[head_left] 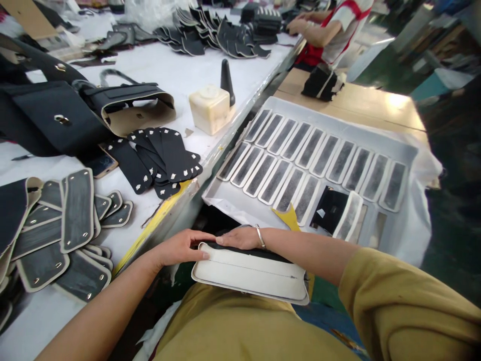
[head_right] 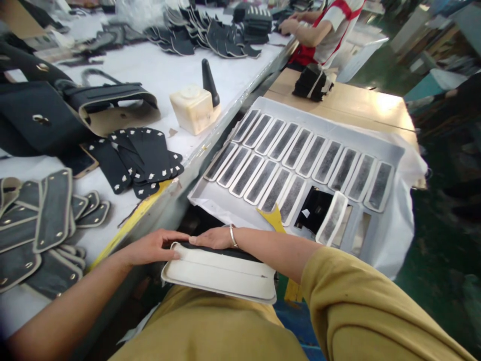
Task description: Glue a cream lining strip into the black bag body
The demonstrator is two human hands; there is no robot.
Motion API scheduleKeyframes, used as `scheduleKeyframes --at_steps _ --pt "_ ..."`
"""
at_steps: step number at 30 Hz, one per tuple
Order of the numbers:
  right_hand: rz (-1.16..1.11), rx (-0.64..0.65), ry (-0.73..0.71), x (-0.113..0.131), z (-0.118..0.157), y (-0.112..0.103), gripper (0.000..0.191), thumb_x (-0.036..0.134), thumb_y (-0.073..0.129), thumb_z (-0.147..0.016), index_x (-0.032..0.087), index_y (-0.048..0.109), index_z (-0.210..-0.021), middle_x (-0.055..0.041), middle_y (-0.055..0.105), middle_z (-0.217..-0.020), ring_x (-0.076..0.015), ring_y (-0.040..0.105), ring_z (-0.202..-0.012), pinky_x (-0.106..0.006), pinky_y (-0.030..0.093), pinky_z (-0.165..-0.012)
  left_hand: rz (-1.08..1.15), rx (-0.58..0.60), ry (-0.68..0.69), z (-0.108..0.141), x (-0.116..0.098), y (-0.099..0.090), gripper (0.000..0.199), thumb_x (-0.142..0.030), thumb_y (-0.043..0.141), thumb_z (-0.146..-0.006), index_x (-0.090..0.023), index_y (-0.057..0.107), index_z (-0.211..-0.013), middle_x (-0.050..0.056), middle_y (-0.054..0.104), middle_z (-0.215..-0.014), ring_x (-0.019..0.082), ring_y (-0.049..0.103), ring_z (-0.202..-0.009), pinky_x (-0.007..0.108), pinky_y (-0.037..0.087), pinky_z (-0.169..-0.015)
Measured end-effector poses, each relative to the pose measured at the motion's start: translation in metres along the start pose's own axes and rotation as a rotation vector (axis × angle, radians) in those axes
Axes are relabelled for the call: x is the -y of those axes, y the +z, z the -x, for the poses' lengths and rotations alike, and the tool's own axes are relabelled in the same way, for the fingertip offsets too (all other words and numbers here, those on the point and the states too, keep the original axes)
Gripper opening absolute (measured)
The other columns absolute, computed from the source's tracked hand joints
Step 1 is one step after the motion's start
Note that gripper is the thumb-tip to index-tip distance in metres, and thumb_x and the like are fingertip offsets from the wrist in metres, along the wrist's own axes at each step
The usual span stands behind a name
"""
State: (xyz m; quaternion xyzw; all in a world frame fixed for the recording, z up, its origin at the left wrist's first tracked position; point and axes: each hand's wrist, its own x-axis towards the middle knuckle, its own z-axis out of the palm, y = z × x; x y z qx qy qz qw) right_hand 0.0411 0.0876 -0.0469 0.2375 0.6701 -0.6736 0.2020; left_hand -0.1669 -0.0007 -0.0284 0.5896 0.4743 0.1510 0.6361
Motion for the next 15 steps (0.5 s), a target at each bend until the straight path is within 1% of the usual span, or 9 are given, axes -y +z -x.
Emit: scheduleKeyframes --at_steps 3,7,9,12,15 --pt "0.103 0.01 -0.047 0.001 0.003 -0.003 0.078 0.077 0.029 -0.074 0.017 0.062 -0.111 -0.0054 0.062 -0.109 -0.0188 0.055 -0.098 -0.027 0.04 -0.086 -0.021 -0.048 -0.012 0.001 0.001 0.006 0.046 -0.035 0.062 -0.076 -0.02 0.057 -0.119 0.002 0.062 -0.115 0.02 0.058 -0.101 0.027 0.043 -0.087" --pt "0.185 0.006 -0.059 0.005 0.007 -0.004 0.068 0.069 0.03 -0.082 0.016 0.063 -0.11 -0.0046 0.065 -0.102 -0.0184 0.057 -0.091 -0.026 0.043 -0.078 -0.005 -0.09 -0.042 0.0 0.002 0.011 0.048 -0.034 0.062 -0.075 -0.016 0.057 -0.119 0.004 0.065 -0.108 0.019 0.06 -0.091 0.027 0.045 -0.08" --pt "0.267 -0.013 -0.11 0.009 0.009 -0.004 0.062 0.063 0.03 -0.086 0.016 0.063 -0.11 -0.0051 0.065 -0.101 -0.0184 0.058 -0.09 -0.026 0.043 -0.078 0.009 -0.1 -0.046 0.0 0.002 0.012 0.048 -0.032 0.062 -0.074 -0.017 0.057 -0.119 0.003 0.066 -0.105 0.018 0.06 -0.087 0.026 0.045 -0.077" --pt "0.453 -0.042 -0.182 0.016 0.009 -0.003 0.056 0.054 0.028 -0.09 0.014 0.063 -0.109 -0.0097 0.065 -0.103 -0.0208 0.058 -0.091 -0.029 0.042 -0.079 0.035 -0.107 -0.042 -0.001 -0.001 0.013 0.046 -0.028 0.062 -0.073 -0.017 0.059 -0.117 0.002 0.067 -0.103 0.017 0.059 -0.086 0.025 0.045 -0.076" --pt "0.631 -0.076 -0.143 0.021 0.008 -0.001 0.058 0.054 0.026 -0.09 0.013 0.063 -0.108 -0.0144 0.065 -0.103 -0.025 0.059 -0.091 -0.033 0.042 -0.077 0.085 -0.1 -0.04 -0.001 -0.002 0.015 0.046 -0.026 0.061 -0.072 -0.017 0.059 -0.117 0.003 0.066 -0.105 0.019 0.058 -0.093 0.026 0.044 -0.08"
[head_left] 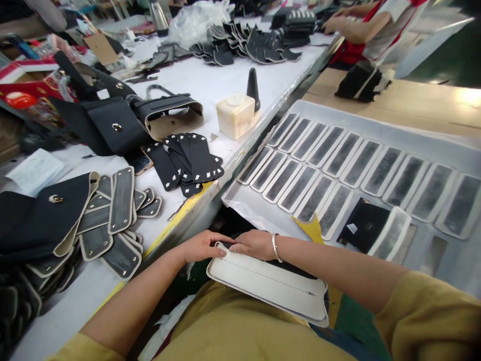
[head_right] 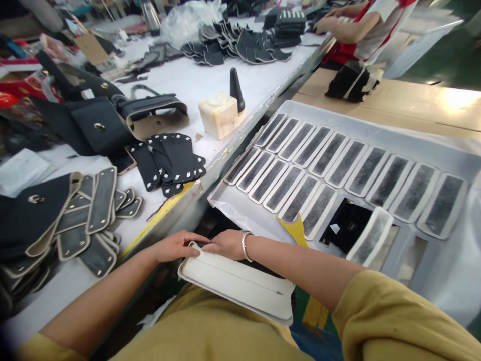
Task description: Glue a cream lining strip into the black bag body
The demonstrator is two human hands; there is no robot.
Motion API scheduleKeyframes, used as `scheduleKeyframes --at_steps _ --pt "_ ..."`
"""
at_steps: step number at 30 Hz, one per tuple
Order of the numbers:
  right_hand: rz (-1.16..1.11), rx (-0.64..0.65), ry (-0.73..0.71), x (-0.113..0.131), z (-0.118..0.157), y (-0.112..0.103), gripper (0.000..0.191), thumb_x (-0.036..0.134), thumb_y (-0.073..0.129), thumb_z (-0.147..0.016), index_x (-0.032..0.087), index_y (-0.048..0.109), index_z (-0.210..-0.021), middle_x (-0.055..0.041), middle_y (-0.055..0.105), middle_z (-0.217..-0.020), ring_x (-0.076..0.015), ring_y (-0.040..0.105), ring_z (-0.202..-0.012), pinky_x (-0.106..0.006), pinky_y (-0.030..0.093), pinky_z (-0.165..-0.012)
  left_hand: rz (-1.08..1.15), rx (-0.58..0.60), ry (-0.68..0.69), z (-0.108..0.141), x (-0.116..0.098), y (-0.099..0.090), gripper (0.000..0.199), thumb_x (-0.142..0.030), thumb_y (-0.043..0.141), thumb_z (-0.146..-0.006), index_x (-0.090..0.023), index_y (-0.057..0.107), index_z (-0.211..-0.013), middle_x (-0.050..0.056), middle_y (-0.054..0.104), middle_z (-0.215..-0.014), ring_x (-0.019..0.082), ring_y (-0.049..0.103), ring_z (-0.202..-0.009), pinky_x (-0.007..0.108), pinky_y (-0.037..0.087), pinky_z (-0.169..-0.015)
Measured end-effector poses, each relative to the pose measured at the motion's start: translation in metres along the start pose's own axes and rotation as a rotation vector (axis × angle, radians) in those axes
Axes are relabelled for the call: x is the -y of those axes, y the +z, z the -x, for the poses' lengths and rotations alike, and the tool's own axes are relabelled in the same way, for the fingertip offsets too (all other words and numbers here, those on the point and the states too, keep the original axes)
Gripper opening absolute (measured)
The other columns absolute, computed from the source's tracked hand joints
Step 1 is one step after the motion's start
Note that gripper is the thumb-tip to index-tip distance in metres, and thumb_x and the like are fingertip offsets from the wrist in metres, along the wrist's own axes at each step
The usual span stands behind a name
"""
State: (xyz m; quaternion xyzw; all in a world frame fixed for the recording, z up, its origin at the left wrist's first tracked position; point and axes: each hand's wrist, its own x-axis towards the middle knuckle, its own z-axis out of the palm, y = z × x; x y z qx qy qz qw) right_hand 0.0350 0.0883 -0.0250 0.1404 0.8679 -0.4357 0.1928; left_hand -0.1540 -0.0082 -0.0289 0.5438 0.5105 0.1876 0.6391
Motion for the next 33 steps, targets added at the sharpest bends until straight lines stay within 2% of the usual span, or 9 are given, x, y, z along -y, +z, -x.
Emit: scheduleKeyframes --at_steps 6,10,13,16,18,21,24,27,33 --pt "0.069 -0.03 0.027 -0.001 0.025 0.005 0.053 0.047 0.023 -0.092 0.016 0.064 -0.105 -0.0134 0.066 -0.1 -0.0247 0.06 -0.089 -0.035 0.042 -0.078 0.06 -0.003 0.007 0.002 0.004 0.003 0.046 -0.031 0.061 -0.075 -0.016 0.058 -0.119 0.006 0.062 -0.116 0.024 0.055 -0.105 0.032 0.042 -0.089" --pt "-0.135 -0.015 -0.007 -0.012 0.056 0.002 0.051 0.046 0.025 -0.093 0.016 0.062 -0.112 -0.0111 0.064 -0.108 -0.0222 0.06 -0.093 -0.034 0.044 -0.082 0.189 -0.04 0.101 0.006 0.005 0.006 0.045 -0.044 0.037 -0.09 -0.015 0.06 -0.116 0.009 0.06 -0.119 0.025 0.053 -0.11 0.038 0.037 -0.098" --pt "-0.279 -0.022 0.036 -0.027 0.087 -0.003 0.05 0.049 0.031 -0.091 0.018 0.057 -0.121 -0.0074 0.06 -0.119 -0.0212 0.056 -0.105 -0.032 0.042 -0.092 0.177 -0.167 0.148 0.014 0.0 0.01 0.053 -0.047 0.024 -0.093 -0.017 0.053 -0.124 0.01 0.058 -0.122 0.025 0.052 -0.114 0.042 0.036 -0.1" --pt "-0.283 -0.301 0.176 -0.034 0.134 0.001 0.05 0.05 0.037 -0.088 0.018 0.057 -0.12 -0.0076 0.058 -0.121 -0.0221 0.054 -0.109 -0.034 0.039 -0.097 -0.183 -0.405 0.248 0.025 -0.008 0.022 0.047 -0.046 0.044 -0.088 -0.021 0.049 -0.127 0.009 0.05 -0.131 0.025 0.044 -0.121 0.042 0.032 -0.104" --pt "-0.2 -0.625 0.242 -0.028 0.17 0.016 0.045 0.047 0.04 -0.088 0.018 0.061 -0.114 -0.009 0.061 -0.115 -0.0217 0.055 -0.105 -0.034 0.04 -0.095 -0.483 -0.487 0.383 0.029 -0.016 0.039 0.041 -0.039 0.056 -0.083 -0.023 0.055 -0.121 0.008 0.053 -0.128 0.024 0.045 -0.119 0.042 0.032 -0.103" --pt "-0.044 -0.923 0.272 -0.003 0.208 0.056 0.033 0.04 0.046 -0.087 0.018 0.066 -0.1 -0.0086 0.064 -0.094 -0.0172 0.059 -0.084 -0.03 0.047 -0.079 -0.751 -0.392 0.602 0.026 -0.028 0.078 0.03 -0.032 0.058 -0.083 -0.023 0.06 -0.111 0.007 0.061 -0.113 0.023 0.051 -0.106 0.041 0.038 -0.094" --pt "0.015 -0.909 0.289 0.02 0.216 0.103 0.027 0.036 0.054 -0.084 0.018 0.067 -0.098 -0.0043 0.059 -0.074 -0.0122 0.053 -0.061 -0.024 0.045 -0.059 -0.864 -0.26 0.702 0.014 -0.041 0.121 0.024 -0.03 0.057 -0.084 -0.022 0.062 -0.107 0.006 0.063 -0.105 0.021 0.053 -0.094 0.037 0.041 -0.082" --pt "0.049 -0.949 0.276 0.025 0.205 0.138 0.023 0.032 0.054 -0.085 0.017 0.066 -0.098 -0.005 0.06 -0.077 -0.013 0.055 -0.067 -0.024 0.045 -0.063 -0.944 -0.241 0.678 0.002 -0.049 0.148 0.019 -0.027 0.055 -0.085 -0.023 0.063 -0.102 0.005 0.064 -0.101 0.02 0.052 -0.088 0.035 0.04 -0.075" --pt "0.132 -1.084 0.295 0.023 0.193 0.16 0.024 0.031 0.048 -0.089 0.019 0.068 -0.092 -0.0054 0.06 -0.079 -0.0139 0.055 -0.073 -0.025 0.044 -0.068 -0.992 -0.302 0.6 -0.002 -0.05 0.162 0.015 -0.025 0.052 -0.087 -0.025 0.067 -0.09 0.002 0.063 -0.101 0.019 0.049 -0.087 0.033 0.038 -0.075"
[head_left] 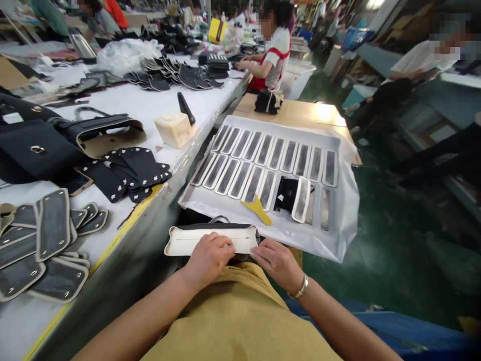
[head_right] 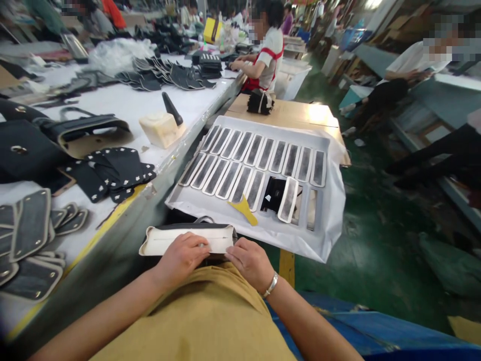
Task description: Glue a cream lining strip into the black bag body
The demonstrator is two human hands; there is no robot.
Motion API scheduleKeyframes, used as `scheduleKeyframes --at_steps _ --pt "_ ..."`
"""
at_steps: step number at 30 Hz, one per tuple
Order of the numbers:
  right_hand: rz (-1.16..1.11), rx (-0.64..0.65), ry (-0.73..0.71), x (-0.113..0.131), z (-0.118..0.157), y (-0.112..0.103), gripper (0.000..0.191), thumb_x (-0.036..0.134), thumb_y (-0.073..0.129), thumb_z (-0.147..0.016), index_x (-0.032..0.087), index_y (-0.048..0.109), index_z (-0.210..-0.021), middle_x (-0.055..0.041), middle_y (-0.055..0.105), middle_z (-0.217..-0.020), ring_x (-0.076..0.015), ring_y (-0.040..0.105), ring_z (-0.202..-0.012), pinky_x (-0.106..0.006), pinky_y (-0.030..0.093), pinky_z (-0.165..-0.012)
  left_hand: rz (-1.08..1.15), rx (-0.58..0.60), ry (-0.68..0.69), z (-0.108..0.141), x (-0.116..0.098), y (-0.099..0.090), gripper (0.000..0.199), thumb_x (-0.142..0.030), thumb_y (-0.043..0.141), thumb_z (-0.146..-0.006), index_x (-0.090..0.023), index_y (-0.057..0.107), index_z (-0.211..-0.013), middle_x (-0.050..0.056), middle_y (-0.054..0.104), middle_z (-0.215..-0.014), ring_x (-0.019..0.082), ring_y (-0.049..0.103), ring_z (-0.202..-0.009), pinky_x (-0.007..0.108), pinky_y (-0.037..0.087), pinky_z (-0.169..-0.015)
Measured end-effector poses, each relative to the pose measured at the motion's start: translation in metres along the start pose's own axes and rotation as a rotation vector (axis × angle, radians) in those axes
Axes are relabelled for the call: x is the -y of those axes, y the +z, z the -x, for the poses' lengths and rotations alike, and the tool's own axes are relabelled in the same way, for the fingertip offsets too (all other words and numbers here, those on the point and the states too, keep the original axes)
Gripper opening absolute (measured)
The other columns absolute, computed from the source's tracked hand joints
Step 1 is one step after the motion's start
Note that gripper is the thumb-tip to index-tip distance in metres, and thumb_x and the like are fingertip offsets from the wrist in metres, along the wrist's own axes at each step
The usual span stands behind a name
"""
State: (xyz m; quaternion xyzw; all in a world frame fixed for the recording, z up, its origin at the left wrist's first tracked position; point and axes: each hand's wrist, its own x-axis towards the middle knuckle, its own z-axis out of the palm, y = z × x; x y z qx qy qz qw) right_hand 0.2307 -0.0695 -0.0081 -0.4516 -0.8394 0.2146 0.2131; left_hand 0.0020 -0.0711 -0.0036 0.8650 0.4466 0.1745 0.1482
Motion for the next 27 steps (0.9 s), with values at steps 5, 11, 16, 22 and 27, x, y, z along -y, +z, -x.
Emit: scheduleKeyframes --at_steps 5,11,16,22,27 --pt "-0.063 -0.057 0.022 0.008 0.004 -0.001 0.024 0.031 0.048 -0.089 0.02 0.069 -0.091 -0.0042 0.06 -0.08 -0.0121 0.056 -0.072 -0.022 0.043 -0.067 0.004 -0.028 -0.035 0.004 -0.005 0.004 0.017 -0.025 0.052 -0.087 -0.024 0.067 -0.094 0.002 0.063 -0.105 0.019 0.048 -0.088 0.033 0.039 -0.076" --pt "0.02 -0.076 -0.035 0.007 0.007 0.003 0.024 0.029 0.047 -0.09 0.019 0.068 -0.082 -0.0036 0.06 -0.078 -0.0125 0.054 -0.073 -0.024 0.039 -0.07 0.038 -0.026 -0.025 0.005 -0.007 0.003 0.017 -0.028 0.054 -0.086 -0.026 0.069 -0.094 0.003 0.064 -0.104 0.019 0.049 -0.087 0.033 0.04 -0.078" --pt "0.14 -0.025 -0.089 0.005 0.008 -0.001 0.025 0.03 0.045 -0.092 0.019 0.066 -0.085 -0.0036 0.061 -0.079 -0.0128 0.053 -0.075 -0.026 0.035 -0.072 0.088 -0.044 -0.074 0.003 -0.009 0.003 0.017 -0.031 0.055 -0.085 -0.026 0.071 -0.088 0.003 0.064 -0.102 0.018 0.049 -0.086 0.033 0.04 -0.077" --pt "0.303 -0.038 -0.074 0.015 0.006 0.001 0.028 0.026 0.043 -0.092 0.018 0.064 -0.076 -0.0034 0.057 -0.074 -0.0133 0.048 -0.07 -0.027 0.03 -0.068 0.007 -0.117 -0.023 0.007 -0.008 0.01 0.02 -0.028 0.05 -0.088 -0.025 0.069 -0.09 0.004 0.065 -0.1 0.018 0.049 -0.086 0.033 0.039 -0.076" --pt "0.433 -0.034 -0.002 0.025 0.004 0.006 0.024 0.023 0.046 -0.089 0.018 0.059 -0.07 -0.0036 0.055 -0.075 -0.0147 0.045 -0.07 -0.029 0.027 -0.067 -0.002 -0.143 0.005 0.008 -0.01 0.012 0.021 -0.029 0.048 -0.089 -0.024 0.068 -0.093 0.005 0.066 -0.099 0.018 0.05 -0.088 0.034 0.037 -0.078"
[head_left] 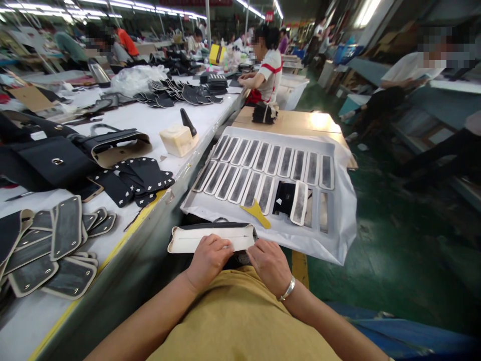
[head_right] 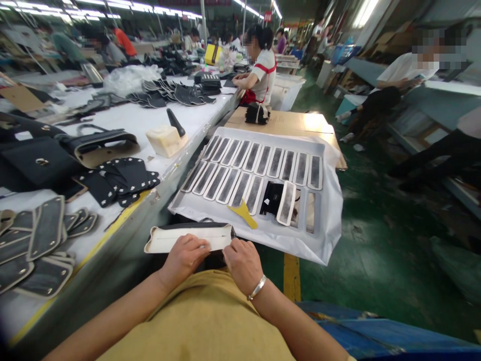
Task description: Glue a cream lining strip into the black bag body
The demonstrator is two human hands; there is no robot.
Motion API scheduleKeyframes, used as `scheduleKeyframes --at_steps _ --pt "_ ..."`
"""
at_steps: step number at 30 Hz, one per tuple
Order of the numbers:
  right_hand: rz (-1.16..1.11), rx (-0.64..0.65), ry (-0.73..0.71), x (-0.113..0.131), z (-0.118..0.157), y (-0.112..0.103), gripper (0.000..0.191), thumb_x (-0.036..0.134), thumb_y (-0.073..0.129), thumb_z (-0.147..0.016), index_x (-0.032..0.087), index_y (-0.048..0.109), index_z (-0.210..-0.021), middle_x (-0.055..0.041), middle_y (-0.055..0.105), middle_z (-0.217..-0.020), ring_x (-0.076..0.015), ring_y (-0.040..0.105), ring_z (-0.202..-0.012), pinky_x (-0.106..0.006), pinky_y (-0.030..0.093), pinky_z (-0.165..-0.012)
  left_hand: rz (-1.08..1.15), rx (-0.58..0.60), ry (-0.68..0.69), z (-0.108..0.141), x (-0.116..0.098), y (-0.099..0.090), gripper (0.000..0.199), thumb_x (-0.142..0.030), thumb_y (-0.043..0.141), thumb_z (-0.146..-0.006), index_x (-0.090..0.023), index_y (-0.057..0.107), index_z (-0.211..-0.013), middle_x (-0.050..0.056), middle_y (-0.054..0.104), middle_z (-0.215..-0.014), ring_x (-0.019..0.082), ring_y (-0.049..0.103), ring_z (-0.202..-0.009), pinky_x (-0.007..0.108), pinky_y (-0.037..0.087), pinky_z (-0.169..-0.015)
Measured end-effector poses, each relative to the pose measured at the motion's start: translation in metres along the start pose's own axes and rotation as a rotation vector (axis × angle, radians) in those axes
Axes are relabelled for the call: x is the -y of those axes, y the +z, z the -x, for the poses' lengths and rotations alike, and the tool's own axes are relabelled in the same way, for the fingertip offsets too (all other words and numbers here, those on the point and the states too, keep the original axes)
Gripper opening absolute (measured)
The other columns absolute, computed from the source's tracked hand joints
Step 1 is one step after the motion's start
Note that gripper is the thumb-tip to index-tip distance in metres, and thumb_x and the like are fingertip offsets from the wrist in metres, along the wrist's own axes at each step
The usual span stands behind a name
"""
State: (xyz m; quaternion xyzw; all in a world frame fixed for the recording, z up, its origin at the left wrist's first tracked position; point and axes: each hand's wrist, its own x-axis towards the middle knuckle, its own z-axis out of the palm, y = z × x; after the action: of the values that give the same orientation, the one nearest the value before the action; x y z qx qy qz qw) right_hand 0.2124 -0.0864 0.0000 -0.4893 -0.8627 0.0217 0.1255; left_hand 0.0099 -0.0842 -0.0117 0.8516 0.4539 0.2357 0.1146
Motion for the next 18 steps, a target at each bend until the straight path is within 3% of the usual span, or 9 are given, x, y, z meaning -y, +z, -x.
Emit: scheduleKeyframes --at_steps 7,11,18 --pt "0.037 -0.028 0.092 0.013 0.002 -0.002 0.023 0.021 0.048 -0.088 0.019 0.057 -0.067 -0.0033 0.054 -0.073 -0.0158 0.046 -0.071 -0.03 0.026 -0.067 0.094 -0.002 -0.227 -0.005 -0.012 -0.001 0.019 -0.036 0.056 -0.084 -0.021 0.067 -0.088 0.004 0.063 -0.096 0.019 0.05 -0.088 0.033 0.038 -0.078" --pt "0.051 0.001 0.15 0.019 -0.001 -0.003 0.02 0.02 0.048 -0.087 0.019 0.056 -0.068 -0.0031 0.054 -0.074 -0.0167 0.048 -0.072 -0.03 0.027 -0.067 0.014 0.04 -0.236 -0.01 -0.018 -0.004 0.018 -0.03 0.054 -0.085 -0.02 0.065 -0.076 0.003 0.062 -0.093 0.019 0.05 -0.087 0.034 0.036 -0.075" --pt "-0.128 0.16 0.325 0.01 -0.019 -0.012 0.006 0.021 0.055 -0.079 0.018 0.05 -0.076 -0.0037 0.055 -0.081 -0.0157 0.051 -0.07 -0.027 0.032 -0.061 -0.196 0.16 -0.247 -0.024 -0.025 -0.005 0.013 -0.025 0.05 -0.085 -0.018 0.057 -0.076 0.004 0.058 -0.089 0.022 0.051 -0.085 0.035 0.036 -0.069"
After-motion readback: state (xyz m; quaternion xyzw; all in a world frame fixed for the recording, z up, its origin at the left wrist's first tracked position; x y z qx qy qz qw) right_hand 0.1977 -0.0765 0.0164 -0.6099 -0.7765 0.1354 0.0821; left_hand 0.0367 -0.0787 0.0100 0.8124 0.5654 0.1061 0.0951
